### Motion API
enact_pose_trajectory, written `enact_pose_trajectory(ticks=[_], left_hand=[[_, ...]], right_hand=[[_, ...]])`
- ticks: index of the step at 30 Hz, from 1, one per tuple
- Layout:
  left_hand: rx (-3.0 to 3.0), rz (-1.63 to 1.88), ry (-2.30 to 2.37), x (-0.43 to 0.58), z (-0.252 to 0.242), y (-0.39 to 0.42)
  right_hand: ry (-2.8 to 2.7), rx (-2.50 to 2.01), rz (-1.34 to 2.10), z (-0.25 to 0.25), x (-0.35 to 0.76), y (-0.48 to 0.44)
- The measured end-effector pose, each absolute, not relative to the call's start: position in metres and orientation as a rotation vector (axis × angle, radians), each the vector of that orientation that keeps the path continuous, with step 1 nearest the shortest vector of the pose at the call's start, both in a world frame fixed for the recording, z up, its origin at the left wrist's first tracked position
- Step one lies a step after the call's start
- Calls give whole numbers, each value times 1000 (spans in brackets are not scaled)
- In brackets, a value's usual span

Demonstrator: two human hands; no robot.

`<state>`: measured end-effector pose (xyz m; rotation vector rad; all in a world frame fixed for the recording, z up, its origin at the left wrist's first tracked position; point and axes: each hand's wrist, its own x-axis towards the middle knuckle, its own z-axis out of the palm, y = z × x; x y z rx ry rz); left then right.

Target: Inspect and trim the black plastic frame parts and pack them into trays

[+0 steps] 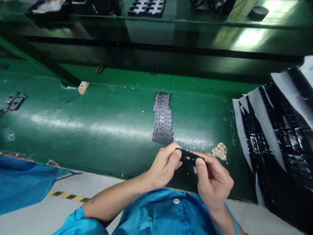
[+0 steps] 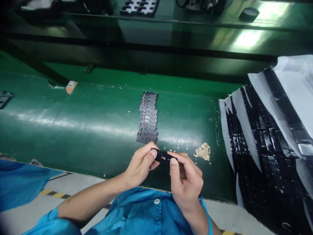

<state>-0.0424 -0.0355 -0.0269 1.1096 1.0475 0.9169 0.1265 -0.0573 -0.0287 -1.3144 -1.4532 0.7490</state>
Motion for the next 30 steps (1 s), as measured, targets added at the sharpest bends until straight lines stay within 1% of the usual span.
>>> enact_pose_trajectory(ticks=[3,5,7,11,13,16,20,23,28,30], left_hand=[[952,911,1053,-42,-23,-32],[817,892,1077,-41,-19,-29],[715,874,1115,-40,-14,-28],[745,828,1138,-46,-8,-35],[790,821,1108,-52,-9,-42],[800,897,1122,-63,-14,-48],[912,992,1266,-79,-19,-48],[961,979,1314,-89,-20,-47],[1011,935,1395,-107,-26,-44],[1058,927,1476,-115,-30,-40]], right_hand=[[-1610,-1218,552,-33,125,-61],[-1679,-1175,481,-33,124,-62],[-1651,-1226,593,-29,124,-61],[-1360,-1395,1102,-21,126,-54],[-1246,-1407,1232,-19,125,-51],[-1180,-1411,1297,-21,120,-48],[-1226,-1434,1271,-24,110,-46],[-1300,-1434,1269,-26,103,-42],[-1379,-1404,1365,-32,97,-36],[-1395,-1412,1336,-35,96,-34]])
